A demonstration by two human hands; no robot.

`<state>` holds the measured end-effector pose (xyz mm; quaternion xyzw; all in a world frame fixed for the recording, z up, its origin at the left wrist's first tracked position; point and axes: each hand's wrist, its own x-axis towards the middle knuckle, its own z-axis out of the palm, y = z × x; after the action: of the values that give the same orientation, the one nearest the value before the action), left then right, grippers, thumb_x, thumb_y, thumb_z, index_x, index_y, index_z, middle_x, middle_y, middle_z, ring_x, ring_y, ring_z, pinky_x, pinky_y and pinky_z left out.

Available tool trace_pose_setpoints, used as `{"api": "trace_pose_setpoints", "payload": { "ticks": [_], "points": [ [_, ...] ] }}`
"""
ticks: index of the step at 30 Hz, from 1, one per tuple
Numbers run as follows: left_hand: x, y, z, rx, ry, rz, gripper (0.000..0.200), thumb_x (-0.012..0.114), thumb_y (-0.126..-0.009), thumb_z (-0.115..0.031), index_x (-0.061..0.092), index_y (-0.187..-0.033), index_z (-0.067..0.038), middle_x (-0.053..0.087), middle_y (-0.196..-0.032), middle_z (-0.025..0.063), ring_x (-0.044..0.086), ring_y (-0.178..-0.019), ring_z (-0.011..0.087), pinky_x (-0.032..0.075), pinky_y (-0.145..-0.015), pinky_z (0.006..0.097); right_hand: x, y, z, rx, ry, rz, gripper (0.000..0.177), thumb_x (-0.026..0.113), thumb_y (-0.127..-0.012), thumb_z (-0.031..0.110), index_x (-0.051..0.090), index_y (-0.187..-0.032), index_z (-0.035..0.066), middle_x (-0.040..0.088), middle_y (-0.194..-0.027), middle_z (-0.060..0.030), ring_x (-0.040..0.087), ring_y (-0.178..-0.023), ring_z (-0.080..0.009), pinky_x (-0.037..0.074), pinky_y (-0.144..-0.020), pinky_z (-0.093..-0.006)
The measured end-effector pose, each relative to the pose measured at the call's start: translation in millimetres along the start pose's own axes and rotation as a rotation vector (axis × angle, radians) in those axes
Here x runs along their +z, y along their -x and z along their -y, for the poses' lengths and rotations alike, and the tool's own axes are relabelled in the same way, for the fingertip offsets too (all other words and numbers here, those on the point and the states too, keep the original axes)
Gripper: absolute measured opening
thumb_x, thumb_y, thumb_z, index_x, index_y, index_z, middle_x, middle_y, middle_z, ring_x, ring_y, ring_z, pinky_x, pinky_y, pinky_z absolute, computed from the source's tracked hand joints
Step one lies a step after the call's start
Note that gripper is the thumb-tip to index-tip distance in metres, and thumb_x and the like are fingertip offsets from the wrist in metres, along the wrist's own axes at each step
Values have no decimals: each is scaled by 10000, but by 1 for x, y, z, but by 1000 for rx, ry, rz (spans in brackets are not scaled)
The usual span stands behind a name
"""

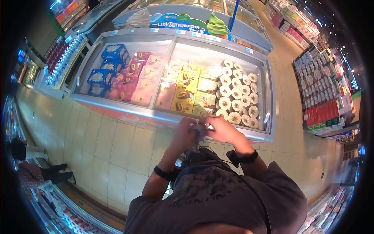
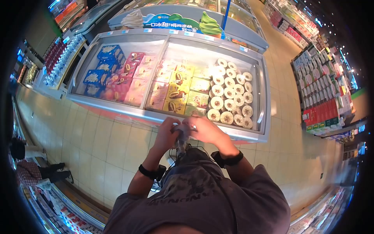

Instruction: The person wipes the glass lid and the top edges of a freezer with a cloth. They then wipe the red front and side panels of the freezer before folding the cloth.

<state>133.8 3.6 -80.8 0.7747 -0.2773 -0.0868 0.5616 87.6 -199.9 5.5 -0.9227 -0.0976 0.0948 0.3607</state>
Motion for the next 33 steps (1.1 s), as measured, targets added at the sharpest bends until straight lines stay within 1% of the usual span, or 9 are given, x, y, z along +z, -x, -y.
{"api": "trace_pose_setpoints", "payload": {
  "ticks": [7, 11, 13, 15, 18, 23, 26, 29, 33],
  "points": [
    [-21, -54, 23, 8, -86, 24, 328, 705, -888, -19, 589, -1195, -24, 591, -1218, 163, 683, -981, 299, 573, -791, 402, -37, -51, -63, 108, -54, -66, 247, 639, -893, 65, 644, -1137, 25, 656, -997, -194, 646, -898, -340, 519, -810, -402],
    [-40, -88, 66, 192, -283, -189, 396, 649, -917, 23, 534, -1294, -13, 396, -1446, 198, 655, -1075, 311, 568, -882, 419, -116, -90, -117, 288, -146, -472, 228, 601, -919, 135, 613, -1103, 1, 663, -1025, -209, 641, -925, -395, 515, -833, -427],
    [-48, -113, 81, -119, -96, -236, 445, 673, -896, 4, 524, -1315, -16, 403, -1436, 235, 629, -1142, 350, 545, -925, 434, -158, -118, -178, 166, 284, -792, 217, 602, -926, 165, 595, -1063, -3, 640, -1014, -219, 624, -925, -403, 501, -835, -440],
    [-64, -144, 110, -47, -479, -158, 494, 713, -866, -59, 524, -1321, -32, 335, -1480, 312, 456, -1290, 514, 423, -1073, 486, -206, -148, -190, 285, 91, -910, 220, 613, -918, 182, 579, -1025, -8, 624, -1009, -237, 613, -945, -414, 492, -859, -457],
    [-69, -197, 171, -225, -564, -102, 512, 709, -886, -124, 506, -1349, -44, 290, -1520, 326, 338, -1381, 530, 334, -1143, 518, -244, -203, -234, 241, 205, -1035, 260, 618, -913, 195, 578, -1065, -12, 620, -1037, -253, 606, -974, -429, 487, -892, -462],
    [-73, -257, 236, -324, -1027, -100, 664, 661, -927, -292, 406, -1512, -111, 182, -1626, 273, 235, -1470, 473, 200, -1200, 585, -219, -317, -404, 278, 138, -715, 456, 624, -927, 262, 555, -1295, 1, 612, -1247, -254, 577, -1190, -417, 465, -1012, -443],
    [-71, -264, 256, -357, -1078, -55, 722, 640, -931, -328, 348, -1559, -123, 169, -1646, 247, 228, -1485, 466, 178, -1206, 591, -195, -364, -448, 511, 463, -443, 661, 583, -968, 430, 438, -1503, 70, 373, -1590, -197, 294, -1491, -396, 283, -1216, -430],
    [-69, -249, 284, -276, -1050, -42, 763, 649, -913, -321, 323, -1568, -101, 181, -1648, 246, 222, -1492, 476, 179, -1203, 604, -188, -393, -445, 763, 472, -367, 651, 538, -985, 441, 423, -1508, 71, 362, -1599, -179, 305, -1487, -397, 275, -1218, -428],
    [-61, -251, 281, -349, -1015, -12, 809, 627, -908, -291, 252, -1584, -53, 141, -1657, 257, 175, -1505, 487, 166, -1214, 596, -172, -423, -518, 781, 404, -610, 493, 533, -968, 365, 632, -1302, 16, 610, -1374, -192, 460, -1375, -391, 328, -1174, -427]
  ]
}}
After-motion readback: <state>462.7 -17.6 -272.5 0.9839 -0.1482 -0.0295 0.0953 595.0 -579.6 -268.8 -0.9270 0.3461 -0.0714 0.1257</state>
